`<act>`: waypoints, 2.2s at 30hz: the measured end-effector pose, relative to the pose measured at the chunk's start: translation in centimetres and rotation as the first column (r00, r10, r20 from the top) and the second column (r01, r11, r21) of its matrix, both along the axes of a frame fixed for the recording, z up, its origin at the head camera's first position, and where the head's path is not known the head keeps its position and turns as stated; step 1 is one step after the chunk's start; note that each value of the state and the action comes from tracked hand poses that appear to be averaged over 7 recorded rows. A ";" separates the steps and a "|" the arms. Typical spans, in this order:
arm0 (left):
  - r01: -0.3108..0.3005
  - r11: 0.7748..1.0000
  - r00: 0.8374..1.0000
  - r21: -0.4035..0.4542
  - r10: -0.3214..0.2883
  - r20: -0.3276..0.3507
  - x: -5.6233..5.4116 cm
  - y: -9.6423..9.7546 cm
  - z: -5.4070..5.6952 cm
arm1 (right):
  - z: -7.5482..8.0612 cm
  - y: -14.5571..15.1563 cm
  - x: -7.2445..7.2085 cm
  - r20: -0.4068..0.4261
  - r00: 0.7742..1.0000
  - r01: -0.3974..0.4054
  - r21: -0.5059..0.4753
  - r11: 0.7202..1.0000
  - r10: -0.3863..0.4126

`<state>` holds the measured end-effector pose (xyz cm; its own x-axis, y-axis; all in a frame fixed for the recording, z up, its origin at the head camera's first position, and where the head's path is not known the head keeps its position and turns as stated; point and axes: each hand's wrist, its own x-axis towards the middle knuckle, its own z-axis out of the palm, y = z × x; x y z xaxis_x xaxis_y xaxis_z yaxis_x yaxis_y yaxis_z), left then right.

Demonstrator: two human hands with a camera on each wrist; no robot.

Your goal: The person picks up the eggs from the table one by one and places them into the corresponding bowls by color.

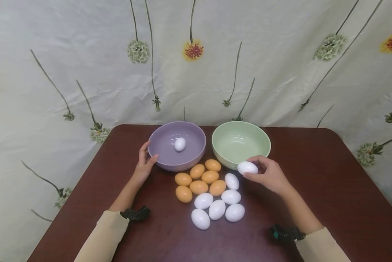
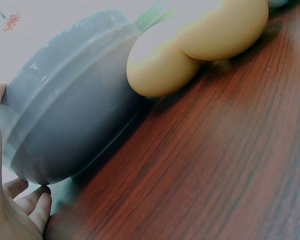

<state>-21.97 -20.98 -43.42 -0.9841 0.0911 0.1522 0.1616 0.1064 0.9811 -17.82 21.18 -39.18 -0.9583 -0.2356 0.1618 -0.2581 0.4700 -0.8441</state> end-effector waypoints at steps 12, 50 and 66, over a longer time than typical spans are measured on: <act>0.003 1.000 1.000 0.019 -0.003 -0.007 0.2 0.0 0.1 | 1.7 -1.9 -1.1 0.015 0.999 -0.029 0.024 0.999 0.029; -0.015 0.999 1.000 0.030 0.015 -0.010 0.2 -0.2 -0.3 | 3.6 -9.7 -5.6 0.008 0.985 -0.170 0.012 0.985 0.170; -0.009 1.000 0.999 0.023 0.010 -0.032 0.7 0.0 0.6 | 3.2 -12.3 -6.4 0.048 0.976 -0.212 -0.040 0.977 0.213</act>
